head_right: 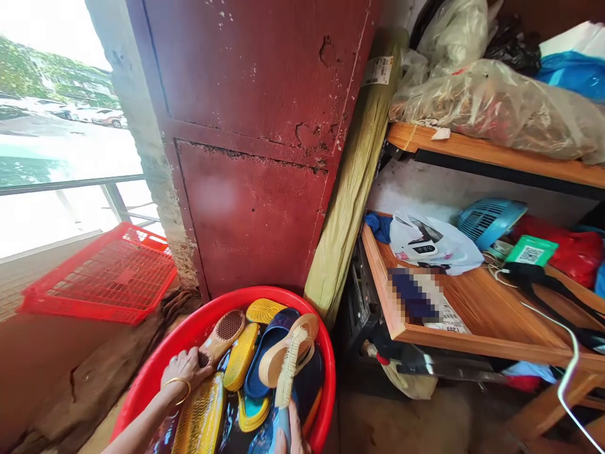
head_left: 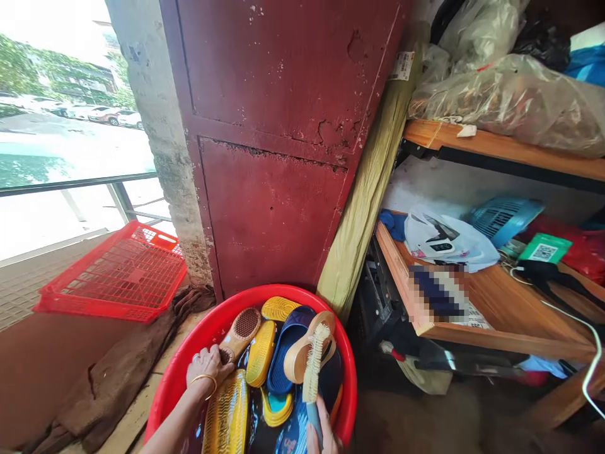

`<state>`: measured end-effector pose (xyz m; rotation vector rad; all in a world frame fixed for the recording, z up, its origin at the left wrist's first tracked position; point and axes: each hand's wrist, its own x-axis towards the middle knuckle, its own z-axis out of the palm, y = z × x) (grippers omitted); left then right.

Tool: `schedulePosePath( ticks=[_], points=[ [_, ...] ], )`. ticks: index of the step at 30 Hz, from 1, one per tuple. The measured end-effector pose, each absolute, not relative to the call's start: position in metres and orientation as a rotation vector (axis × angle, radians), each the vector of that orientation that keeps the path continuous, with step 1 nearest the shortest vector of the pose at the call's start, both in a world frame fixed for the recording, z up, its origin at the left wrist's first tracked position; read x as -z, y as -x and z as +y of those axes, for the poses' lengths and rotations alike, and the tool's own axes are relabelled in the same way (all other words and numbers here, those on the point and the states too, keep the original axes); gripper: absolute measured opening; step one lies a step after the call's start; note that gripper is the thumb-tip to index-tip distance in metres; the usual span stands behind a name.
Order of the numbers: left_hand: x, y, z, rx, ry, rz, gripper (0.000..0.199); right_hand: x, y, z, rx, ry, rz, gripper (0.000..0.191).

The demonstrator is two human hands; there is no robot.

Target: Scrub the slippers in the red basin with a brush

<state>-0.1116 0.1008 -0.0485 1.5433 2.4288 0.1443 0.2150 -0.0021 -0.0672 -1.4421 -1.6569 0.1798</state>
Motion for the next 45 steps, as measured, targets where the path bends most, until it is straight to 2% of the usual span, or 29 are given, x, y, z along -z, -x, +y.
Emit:
schedulePosePath(
  ticks=[5, 9, 13, 17, 21, 26, 30, 36, 45],
  points=[
    [0.022, 0.110, 0.088, -0.293, -1.538, 2.422, 0.051, 0.072, -0.215, -0.003, -0.247, 1.423, -1.651, 0.057],
    [-0.001, 0.104, 0.067, -0.398, -1.569, 2.421, 0.059, 0.089, -0.213, -0.001, -0.310, 1.405, -1.628, 0.061],
    [-0.021, 0.087, 0.036, -0.736, -1.608, 2.282, 0.069, 0.092, -0.222, 0.000, -0.380, 1.362, -1.697, 0.062],
    [-0.023, 0.067, 0.005, -0.969, -1.616, 2.044, 0.069, 0.070, -0.230, -0.003, -0.441, 1.273, -1.811, 0.059],
    [0.008, 0.050, -0.015, -0.911, -1.596, 1.999, 0.068, 0.046, -0.227, -0.015, -0.390, 1.286, -1.860, 0.052],
    [0.045, 0.040, -0.023, -0.795, -1.620, 2.028, 0.063, 0.042, -0.210, -0.048, -0.206, 1.214, -2.294, 0.051],
    [0.049, 0.039, -0.025, -0.757, -1.677, 2.049, 0.062, 0.041, -0.179, -0.045, 0.105, 1.258, -2.440, 0.056],
    [0.050, 0.050, -0.030, -0.742, -1.679, 2.053, 0.068, 0.007, -0.125, 0.010, 0.156, 1.254, -2.528, 0.054],
    [0.046, 0.057, -0.023, -0.800, -1.408, 2.065, 0.067, 0.043, -0.212, -0.053, 0.230, 1.164, -2.637, 0.060]
  ],
)
